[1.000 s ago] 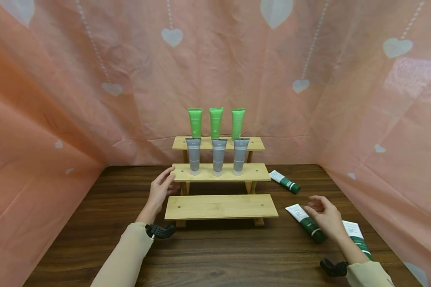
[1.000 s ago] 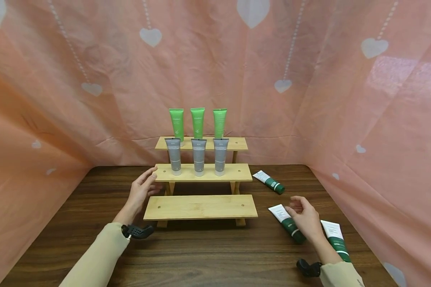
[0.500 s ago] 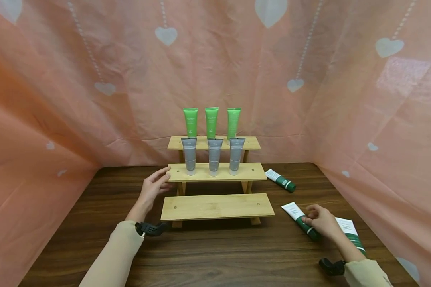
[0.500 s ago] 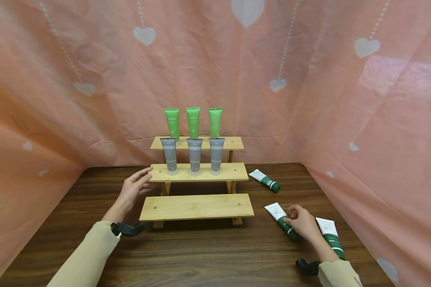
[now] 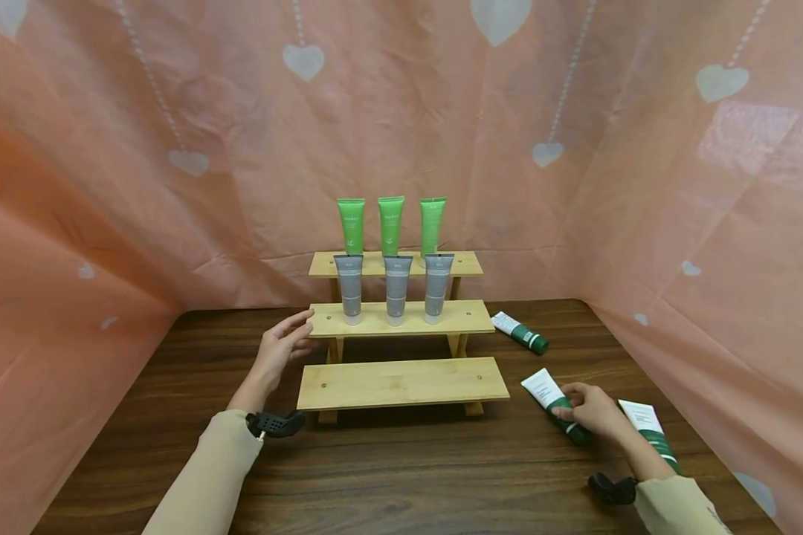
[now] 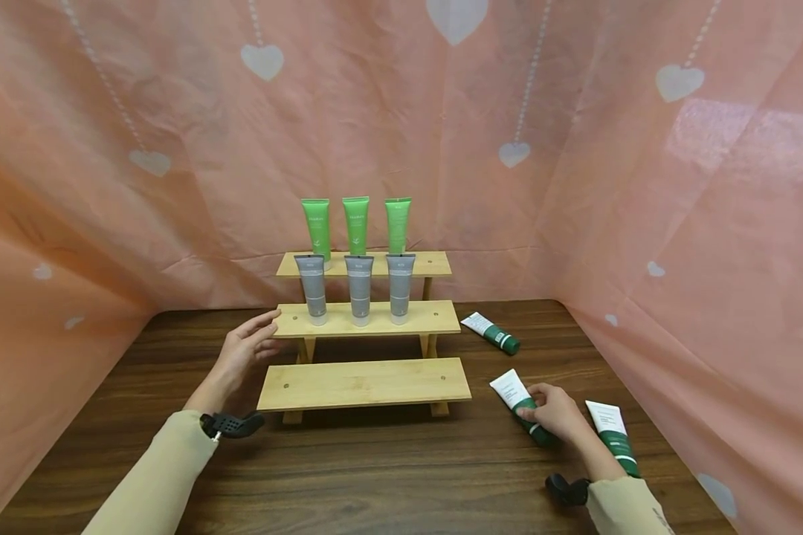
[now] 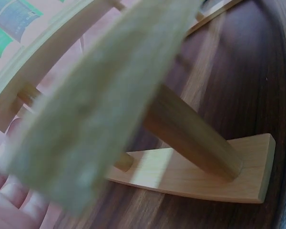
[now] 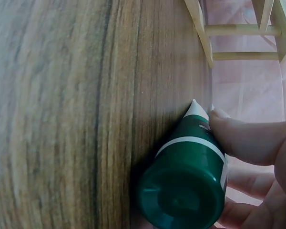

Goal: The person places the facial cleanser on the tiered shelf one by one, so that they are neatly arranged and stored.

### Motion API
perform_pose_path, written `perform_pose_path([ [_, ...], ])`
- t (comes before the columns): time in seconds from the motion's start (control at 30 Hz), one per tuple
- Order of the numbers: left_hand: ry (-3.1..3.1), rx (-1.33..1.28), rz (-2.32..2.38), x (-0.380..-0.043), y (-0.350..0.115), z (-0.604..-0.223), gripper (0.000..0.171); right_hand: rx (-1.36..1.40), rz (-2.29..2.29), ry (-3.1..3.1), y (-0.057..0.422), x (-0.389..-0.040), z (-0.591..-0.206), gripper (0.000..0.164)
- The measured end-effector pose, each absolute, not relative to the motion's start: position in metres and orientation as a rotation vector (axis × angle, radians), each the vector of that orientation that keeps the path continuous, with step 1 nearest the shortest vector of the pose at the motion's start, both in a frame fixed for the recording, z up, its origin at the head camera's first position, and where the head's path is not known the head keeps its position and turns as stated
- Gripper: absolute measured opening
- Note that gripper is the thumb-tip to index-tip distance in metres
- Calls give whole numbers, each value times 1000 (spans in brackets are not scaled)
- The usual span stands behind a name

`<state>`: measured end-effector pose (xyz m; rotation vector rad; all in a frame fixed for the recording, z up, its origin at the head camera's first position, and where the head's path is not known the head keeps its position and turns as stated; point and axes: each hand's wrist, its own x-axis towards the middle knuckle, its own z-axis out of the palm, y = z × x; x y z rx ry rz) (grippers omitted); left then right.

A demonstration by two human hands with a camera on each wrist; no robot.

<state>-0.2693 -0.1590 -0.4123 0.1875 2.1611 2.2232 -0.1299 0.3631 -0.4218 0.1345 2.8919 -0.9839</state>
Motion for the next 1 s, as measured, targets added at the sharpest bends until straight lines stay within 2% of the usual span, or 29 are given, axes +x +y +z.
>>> perform_pose_path([
  [0.4,2141,192,2239,-252,-153,-396,45,90,-1047,2904,358,-130,-423,49],
  [1.0,2192,191,2309,-269,-154,-423,50,100,-1305,3014,343,-130,-420,60],
])
